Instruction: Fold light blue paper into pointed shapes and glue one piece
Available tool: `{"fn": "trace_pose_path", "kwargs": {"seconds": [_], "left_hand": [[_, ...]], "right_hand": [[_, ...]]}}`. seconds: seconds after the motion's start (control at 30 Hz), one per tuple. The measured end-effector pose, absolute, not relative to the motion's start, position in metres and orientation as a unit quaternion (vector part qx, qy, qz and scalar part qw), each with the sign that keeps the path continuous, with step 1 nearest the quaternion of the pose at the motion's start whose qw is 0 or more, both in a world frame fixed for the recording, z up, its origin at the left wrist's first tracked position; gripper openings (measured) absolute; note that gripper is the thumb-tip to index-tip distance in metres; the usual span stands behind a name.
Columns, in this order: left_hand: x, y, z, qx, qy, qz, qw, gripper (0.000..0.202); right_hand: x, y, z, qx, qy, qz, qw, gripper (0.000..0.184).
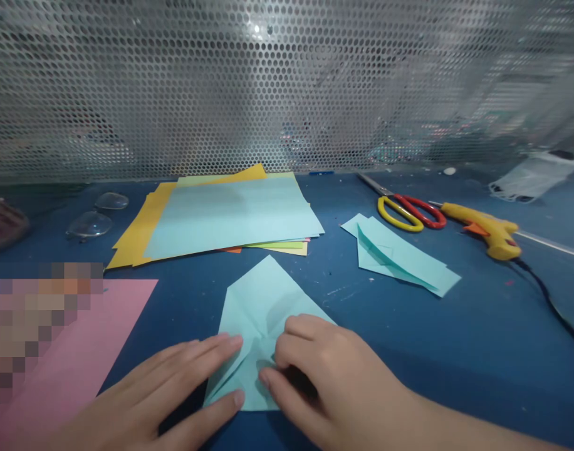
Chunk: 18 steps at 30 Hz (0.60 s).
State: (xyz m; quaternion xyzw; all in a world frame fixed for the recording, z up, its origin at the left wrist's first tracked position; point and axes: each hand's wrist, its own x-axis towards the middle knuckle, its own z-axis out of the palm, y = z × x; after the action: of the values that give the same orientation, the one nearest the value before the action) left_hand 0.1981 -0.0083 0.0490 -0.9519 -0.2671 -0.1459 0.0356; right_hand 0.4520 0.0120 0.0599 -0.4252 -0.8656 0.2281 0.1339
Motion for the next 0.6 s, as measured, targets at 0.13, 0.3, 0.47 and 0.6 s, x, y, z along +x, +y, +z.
{"fn": "trace_pose_path", "kwargs": {"seconds": [0.13,0.3,0.47,0.6], "left_hand": [[0.196,-0.001,0.047,-0.969,-0.205,-0.072,0.116,0.037],[0.196,-0.004,0.041,-0.966,-0.172,-0.023,0.190,0.053],[0.197,-0.009,0.041,-0.959,-0.201,-0.080,0.186,0.036],[0.195,-0.013,0.045,-0.962,-0.198,-0.058,0.177,0.037]], "right_hand": [[0.451,0.010,0.055,-0.446,-0.866,0.197,0.112,0.023],[0.451,0.007,0.054,-0.457,-0.865,0.184,0.096,0.023],[0.451,0.006,0.053,-0.459,-0.868,0.160,0.104,0.023],[0.450,0.006,0.052,-0.456,-0.871,0.140,0.115,0.022]]}}
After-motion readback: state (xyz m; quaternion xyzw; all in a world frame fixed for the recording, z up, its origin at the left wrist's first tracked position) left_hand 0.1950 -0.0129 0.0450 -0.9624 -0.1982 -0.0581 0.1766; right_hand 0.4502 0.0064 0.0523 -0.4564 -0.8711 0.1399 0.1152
